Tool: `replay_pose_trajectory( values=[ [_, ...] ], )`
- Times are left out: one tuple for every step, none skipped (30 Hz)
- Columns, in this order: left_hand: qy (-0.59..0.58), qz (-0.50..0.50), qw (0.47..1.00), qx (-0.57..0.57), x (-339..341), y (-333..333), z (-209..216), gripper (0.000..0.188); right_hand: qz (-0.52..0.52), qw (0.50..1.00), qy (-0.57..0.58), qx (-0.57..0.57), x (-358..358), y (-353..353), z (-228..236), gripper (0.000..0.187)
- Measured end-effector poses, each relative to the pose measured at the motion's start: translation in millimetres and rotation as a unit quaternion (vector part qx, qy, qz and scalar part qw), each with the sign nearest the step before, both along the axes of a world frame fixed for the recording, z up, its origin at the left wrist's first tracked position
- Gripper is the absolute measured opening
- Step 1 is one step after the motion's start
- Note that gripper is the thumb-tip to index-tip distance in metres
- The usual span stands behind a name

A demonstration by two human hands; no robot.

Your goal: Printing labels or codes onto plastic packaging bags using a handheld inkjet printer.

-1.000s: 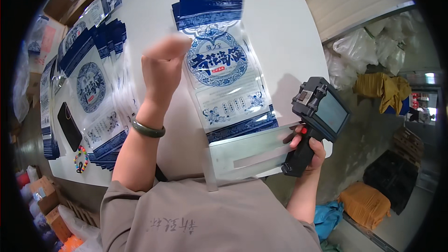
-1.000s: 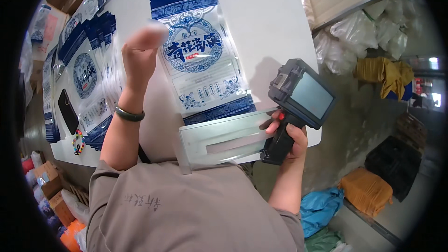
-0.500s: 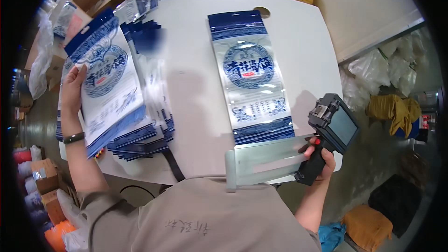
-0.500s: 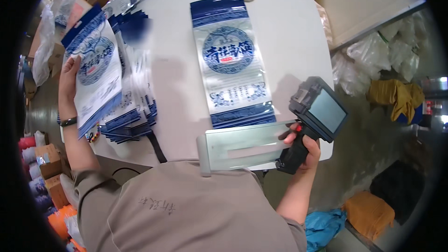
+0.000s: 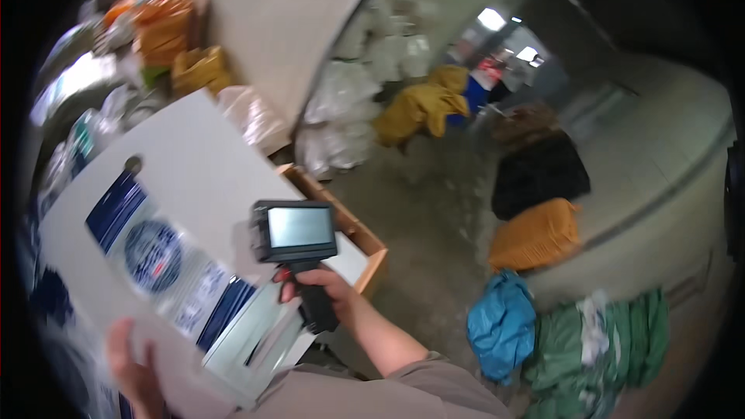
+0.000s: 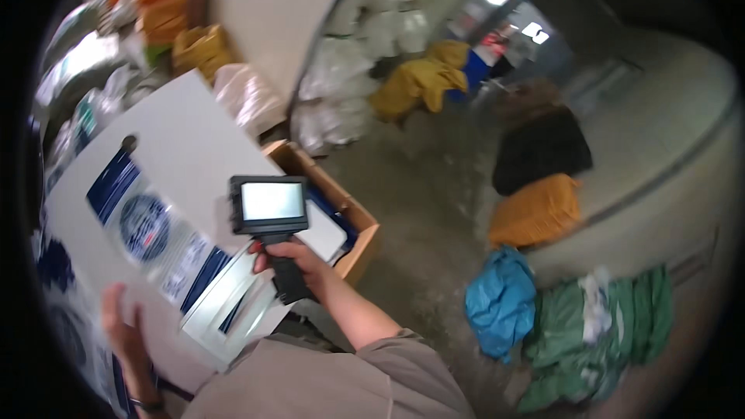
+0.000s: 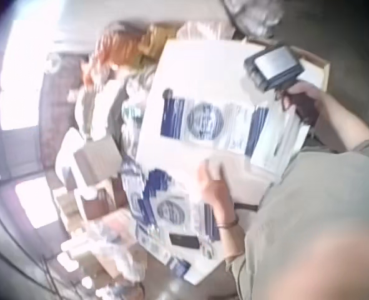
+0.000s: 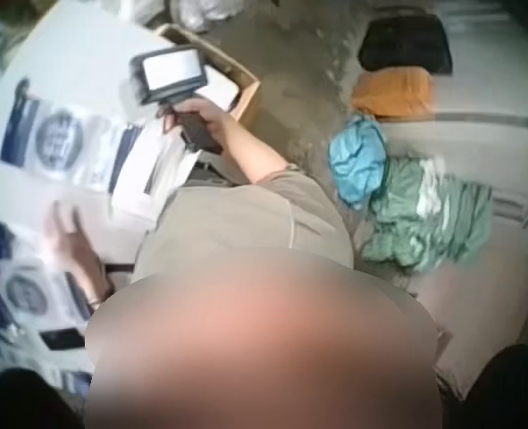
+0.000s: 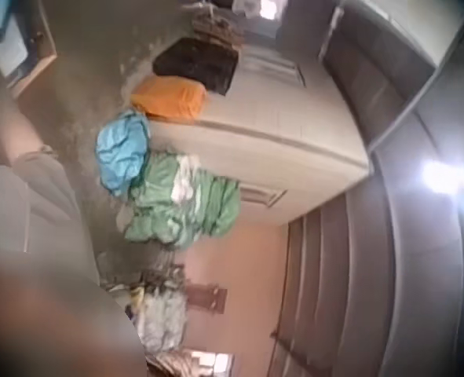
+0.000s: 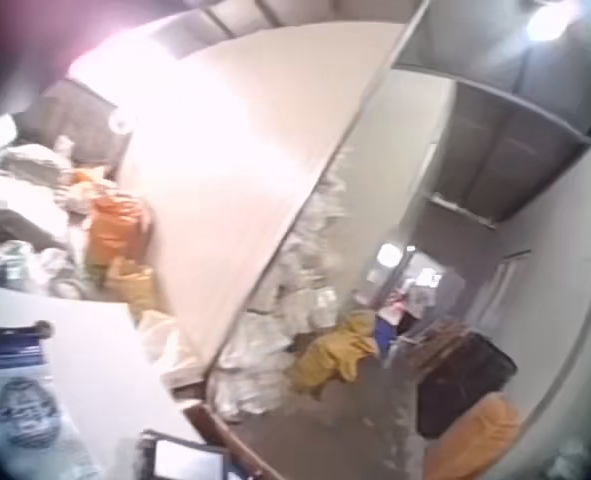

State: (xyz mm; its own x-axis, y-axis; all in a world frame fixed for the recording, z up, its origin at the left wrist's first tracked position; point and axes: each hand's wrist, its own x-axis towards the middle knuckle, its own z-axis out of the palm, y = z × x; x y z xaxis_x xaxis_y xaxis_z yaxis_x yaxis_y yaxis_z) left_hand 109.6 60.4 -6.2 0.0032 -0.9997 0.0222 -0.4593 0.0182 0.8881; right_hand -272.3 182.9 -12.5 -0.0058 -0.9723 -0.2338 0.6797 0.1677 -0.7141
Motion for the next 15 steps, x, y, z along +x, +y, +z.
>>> replay_pose_trajectory(
  values=[
    [-0.147,-0.115,0.977,-0.099,-39,16,9,0.040,0.006,1.000,0.008,0.000,-1,2,-2,0.042],
    [-0.289,-0.227,0.907,-0.205,-70,18,13,0.039,-0.018,1.000,-0.010,-0.013,-4,10,2,0.042],
    [-0.283,-0.244,0.901,-0.220,-79,13,-8,0.039,-0.033,0.999,-0.008,-0.017,0,14,3,0.039],
    [-0.287,-0.272,0.877,-0.273,-81,12,-37,0.039,-0.036,0.999,-0.005,-0.017,1,15,9,0.037],
    [-0.295,-0.293,0.851,-0.321,-84,13,-56,0.039,-0.039,0.999,-0.004,-0.020,-2,15,9,0.037],
    [-0.301,-0.293,0.849,-0.319,-85,15,-58,0.039,-0.031,0.999,0.000,-0.031,-2,14,6,0.039],
    [-0.316,-0.295,0.839,-0.330,-82,20,-60,0.040,-0.019,0.999,0.000,-0.040,-1,11,0,0.041],
    [-0.339,-0.290,0.830,-0.334,-75,27,-60,0.040,-0.024,1.000,0.009,-0.019,1,8,0,0.042],
    [-0.339,-0.279,0.836,-0.329,-70,32,-58,0.039,-0.030,0.999,0.034,-0.001,4,5,6,0.039],
    [-0.327,-0.276,0.855,-0.293,-76,41,-34,0.038,-0.028,0.998,0.053,0.019,7,5,11,0.036],
    [-0.315,-0.290,0.846,-0.317,-80,42,-22,0.039,-0.015,0.996,0.057,0.062,4,10,10,0.036],
    [-0.296,-0.301,0.848,-0.319,-92,44,3,0.036,-0.048,0.989,0.115,0.078,1,18,4,0.045],
    [-0.289,-0.329,0.845,-0.307,-101,41,13,0.039,-0.052,0.997,0.038,0.037,-8,26,-4,0.043],
    [-0.283,-0.338,0.847,-0.298,-105,41,20,0.039,-0.046,0.999,0.004,-0.014,-14,29,-8,0.043],
    [-0.281,-0.338,0.850,-0.290,-107,42,20,0.038,-0.024,0.998,-0.001,-0.051,-19,24,-8,0.045]
  ],
)
